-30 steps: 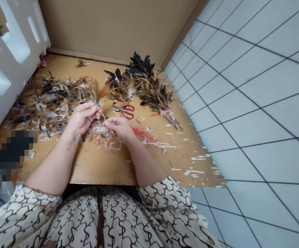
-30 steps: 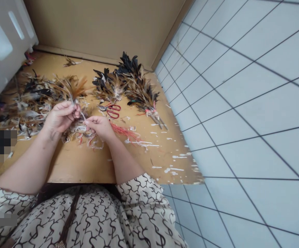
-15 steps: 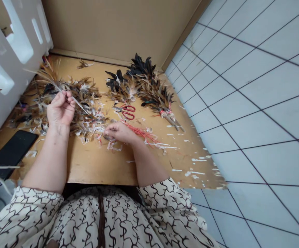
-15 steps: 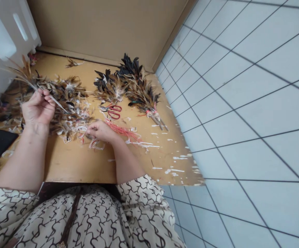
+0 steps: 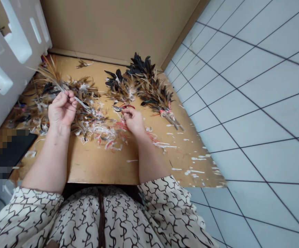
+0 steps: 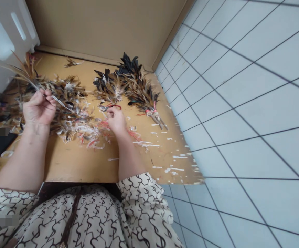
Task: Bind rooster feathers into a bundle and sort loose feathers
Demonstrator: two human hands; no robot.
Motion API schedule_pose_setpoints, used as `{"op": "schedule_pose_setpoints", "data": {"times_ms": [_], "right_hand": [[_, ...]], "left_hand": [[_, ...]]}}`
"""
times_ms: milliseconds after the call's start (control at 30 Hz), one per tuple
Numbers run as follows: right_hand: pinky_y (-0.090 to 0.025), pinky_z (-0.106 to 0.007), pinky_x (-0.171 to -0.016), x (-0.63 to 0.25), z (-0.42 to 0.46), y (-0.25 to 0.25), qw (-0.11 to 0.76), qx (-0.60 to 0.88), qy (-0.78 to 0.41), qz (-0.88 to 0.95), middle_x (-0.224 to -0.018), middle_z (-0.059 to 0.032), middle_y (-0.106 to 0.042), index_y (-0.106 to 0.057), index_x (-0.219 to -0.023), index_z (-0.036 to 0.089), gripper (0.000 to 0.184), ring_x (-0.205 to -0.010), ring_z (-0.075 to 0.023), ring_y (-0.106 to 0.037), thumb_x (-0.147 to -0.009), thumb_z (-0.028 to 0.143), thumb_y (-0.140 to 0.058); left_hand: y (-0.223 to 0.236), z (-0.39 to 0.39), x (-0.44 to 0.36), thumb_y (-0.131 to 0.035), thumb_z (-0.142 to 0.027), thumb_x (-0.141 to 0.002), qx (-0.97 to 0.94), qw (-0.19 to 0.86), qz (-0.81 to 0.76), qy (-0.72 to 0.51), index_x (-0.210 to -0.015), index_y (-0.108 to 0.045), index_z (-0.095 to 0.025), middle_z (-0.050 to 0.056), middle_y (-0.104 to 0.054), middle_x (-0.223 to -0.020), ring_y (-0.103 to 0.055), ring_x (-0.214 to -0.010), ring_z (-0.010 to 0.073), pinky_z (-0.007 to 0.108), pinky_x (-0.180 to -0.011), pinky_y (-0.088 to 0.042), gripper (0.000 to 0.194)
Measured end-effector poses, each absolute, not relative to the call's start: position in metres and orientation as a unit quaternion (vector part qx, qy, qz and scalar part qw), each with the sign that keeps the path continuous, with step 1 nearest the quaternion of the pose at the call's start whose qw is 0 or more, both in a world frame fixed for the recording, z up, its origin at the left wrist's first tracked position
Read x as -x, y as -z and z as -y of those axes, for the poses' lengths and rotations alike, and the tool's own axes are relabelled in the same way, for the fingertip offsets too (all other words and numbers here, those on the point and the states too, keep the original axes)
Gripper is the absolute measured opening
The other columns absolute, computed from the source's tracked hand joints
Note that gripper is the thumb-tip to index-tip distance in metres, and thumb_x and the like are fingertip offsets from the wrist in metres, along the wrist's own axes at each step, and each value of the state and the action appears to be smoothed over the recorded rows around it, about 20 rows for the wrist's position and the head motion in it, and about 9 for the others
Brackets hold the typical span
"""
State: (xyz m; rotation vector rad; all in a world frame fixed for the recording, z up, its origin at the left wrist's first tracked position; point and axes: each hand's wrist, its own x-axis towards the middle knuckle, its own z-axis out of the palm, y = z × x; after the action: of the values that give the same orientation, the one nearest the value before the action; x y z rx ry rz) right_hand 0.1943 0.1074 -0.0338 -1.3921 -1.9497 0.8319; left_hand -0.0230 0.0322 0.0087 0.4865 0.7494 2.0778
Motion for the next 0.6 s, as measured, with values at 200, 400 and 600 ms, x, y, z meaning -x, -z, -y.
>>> {"op": "schedule_pose_setpoints", "data": {"times_ms": [200,400,600], "right_hand": [[-0.037,-0.039,-0.094,-0.194,-0.118,0.031,0.149,0.584,-0.138,0.786,-0.125,-0.0108,-0.057,-0.056,-0.115,0.016,0.040,-0.114,-0.0250,-0.046,-0.079,0.011,-0.039],[-0.034,-0.044,-0.093,-0.191,-0.114,0.022,0.081,0.615,-0.085,0.780,-0.122,-0.0146,-0.057,-0.056,-0.116,0.016,0.037,-0.115,-0.0298,-0.043,-0.081,0.024,-0.046],[-0.036,-0.042,-0.092,-0.197,-0.114,0.019,0.047,0.620,-0.062,0.781,-0.113,-0.0203,-0.060,-0.061,-0.104,0.009,0.035,-0.111,-0.0314,-0.047,-0.081,0.032,-0.050]], "left_hand": [[0.000,-0.038,0.022,-0.058,-0.011,-0.077,-0.242,0.424,-0.312,-0.815,-0.055,-0.057,-0.016,-0.001,-0.055,-0.059,-0.046,-0.049,0.0045,0.015,-0.048,-0.044,0.023],[0.005,-0.040,0.022,-0.061,-0.014,-0.076,-0.261,0.424,-0.314,-0.808,-0.056,-0.057,-0.016,-0.001,-0.055,-0.062,-0.047,-0.050,0.0044,0.015,-0.049,-0.044,0.021],[0.004,-0.039,0.022,-0.062,-0.014,-0.076,-0.259,0.426,-0.309,-0.810,-0.057,-0.057,-0.016,-0.001,-0.056,-0.062,-0.047,-0.051,0.0047,0.016,-0.050,-0.044,0.020]]}}
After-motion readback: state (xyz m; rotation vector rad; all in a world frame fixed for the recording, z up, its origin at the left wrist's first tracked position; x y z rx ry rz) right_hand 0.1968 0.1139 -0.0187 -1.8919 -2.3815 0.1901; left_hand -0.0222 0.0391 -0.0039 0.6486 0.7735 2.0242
